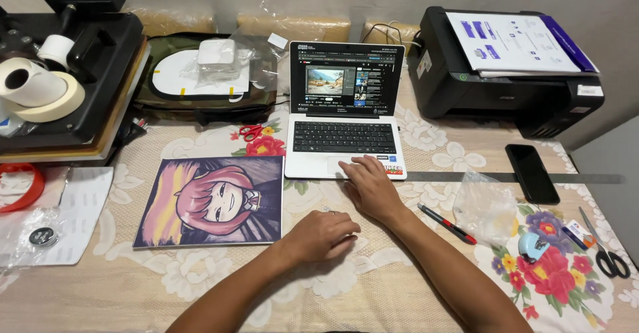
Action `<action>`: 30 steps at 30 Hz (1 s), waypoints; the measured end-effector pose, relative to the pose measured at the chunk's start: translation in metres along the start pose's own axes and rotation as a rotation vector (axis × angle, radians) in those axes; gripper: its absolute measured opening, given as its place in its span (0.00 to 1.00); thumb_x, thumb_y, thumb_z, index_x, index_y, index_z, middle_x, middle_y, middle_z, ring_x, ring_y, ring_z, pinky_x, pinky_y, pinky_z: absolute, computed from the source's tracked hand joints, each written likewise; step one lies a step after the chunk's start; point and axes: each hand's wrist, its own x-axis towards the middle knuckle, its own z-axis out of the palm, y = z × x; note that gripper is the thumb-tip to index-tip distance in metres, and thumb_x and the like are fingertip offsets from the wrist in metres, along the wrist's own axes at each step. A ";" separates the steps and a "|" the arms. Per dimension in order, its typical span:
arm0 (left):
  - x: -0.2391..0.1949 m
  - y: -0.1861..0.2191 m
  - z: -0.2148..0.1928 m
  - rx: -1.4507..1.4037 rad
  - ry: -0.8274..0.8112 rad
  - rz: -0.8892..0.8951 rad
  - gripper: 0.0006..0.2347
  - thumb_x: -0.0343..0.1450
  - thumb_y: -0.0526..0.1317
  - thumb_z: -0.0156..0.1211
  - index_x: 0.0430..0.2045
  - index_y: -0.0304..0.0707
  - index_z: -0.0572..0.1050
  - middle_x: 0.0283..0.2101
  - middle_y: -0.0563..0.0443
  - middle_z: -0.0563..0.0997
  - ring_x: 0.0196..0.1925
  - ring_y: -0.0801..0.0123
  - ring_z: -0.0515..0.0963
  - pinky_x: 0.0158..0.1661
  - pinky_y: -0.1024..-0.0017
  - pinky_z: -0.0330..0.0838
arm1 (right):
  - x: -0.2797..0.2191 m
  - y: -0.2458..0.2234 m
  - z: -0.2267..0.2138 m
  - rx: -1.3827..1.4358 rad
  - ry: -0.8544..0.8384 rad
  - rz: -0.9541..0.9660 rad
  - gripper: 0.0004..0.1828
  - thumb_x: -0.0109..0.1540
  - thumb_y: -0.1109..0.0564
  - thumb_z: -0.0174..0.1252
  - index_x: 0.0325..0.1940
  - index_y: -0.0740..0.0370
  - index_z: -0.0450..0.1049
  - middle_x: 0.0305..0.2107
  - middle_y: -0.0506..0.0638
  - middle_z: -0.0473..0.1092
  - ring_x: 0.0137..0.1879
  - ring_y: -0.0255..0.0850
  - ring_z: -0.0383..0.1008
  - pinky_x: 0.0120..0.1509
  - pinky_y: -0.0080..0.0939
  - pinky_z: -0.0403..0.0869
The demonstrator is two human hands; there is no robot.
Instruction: Packaging a printed illustration into a plastic sleeve and organizing printed sheets while using a laptop.
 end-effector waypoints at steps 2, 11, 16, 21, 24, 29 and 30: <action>-0.002 0.004 -0.002 -0.032 0.149 -0.094 0.06 0.79 0.35 0.62 0.45 0.34 0.82 0.39 0.44 0.86 0.33 0.50 0.84 0.32 0.51 0.76 | 0.000 -0.003 -0.001 -0.028 -0.022 0.039 0.27 0.75 0.49 0.59 0.76 0.62 0.71 0.59 0.60 0.79 0.72 0.57 0.71 0.81 0.64 0.65; -0.012 -0.003 0.011 0.022 0.245 -0.057 0.04 0.78 0.34 0.63 0.45 0.35 0.80 0.39 0.44 0.83 0.33 0.50 0.83 0.32 0.55 0.75 | 0.001 -0.004 -0.006 -0.039 -0.023 0.028 0.32 0.73 0.48 0.60 0.80 0.60 0.69 0.70 0.55 0.74 0.77 0.56 0.68 0.87 0.65 0.60; -0.013 -0.004 0.012 0.019 0.246 -0.072 0.05 0.78 0.35 0.64 0.45 0.35 0.81 0.39 0.45 0.84 0.33 0.51 0.83 0.31 0.55 0.75 | 0.002 -0.006 -0.013 -0.080 -0.020 0.057 0.27 0.73 0.47 0.59 0.72 0.63 0.73 0.60 0.57 0.78 0.70 0.54 0.74 0.84 0.64 0.61; -0.014 -0.007 0.016 0.044 0.242 -0.064 0.05 0.78 0.35 0.64 0.45 0.36 0.81 0.38 0.45 0.84 0.32 0.51 0.83 0.30 0.56 0.74 | 0.001 -0.008 -0.012 -0.137 0.036 0.028 0.23 0.73 0.47 0.60 0.68 0.62 0.77 0.54 0.58 0.79 0.64 0.54 0.77 0.82 0.65 0.66; -0.014 -0.006 0.015 0.035 0.241 -0.083 0.05 0.78 0.35 0.64 0.45 0.36 0.80 0.38 0.46 0.84 0.32 0.53 0.82 0.30 0.57 0.74 | 0.001 -0.005 -0.010 -0.087 -0.039 0.004 0.28 0.73 0.49 0.58 0.76 0.58 0.72 0.67 0.53 0.75 0.77 0.56 0.69 0.89 0.67 0.58; -0.015 -0.008 0.016 0.039 0.244 -0.080 0.05 0.78 0.35 0.65 0.45 0.36 0.80 0.38 0.46 0.84 0.32 0.52 0.83 0.30 0.57 0.74 | 0.001 -0.006 -0.010 -0.135 0.035 -0.004 0.23 0.73 0.48 0.59 0.69 0.63 0.76 0.58 0.56 0.80 0.69 0.55 0.75 0.86 0.66 0.63; -0.013 -0.005 0.011 0.038 0.243 -0.080 0.05 0.78 0.35 0.65 0.45 0.36 0.80 0.38 0.46 0.84 0.32 0.52 0.83 0.30 0.57 0.74 | 0.000 -0.003 -0.004 -0.135 0.035 -0.002 0.23 0.73 0.48 0.59 0.69 0.63 0.76 0.58 0.56 0.80 0.69 0.55 0.75 0.86 0.66 0.63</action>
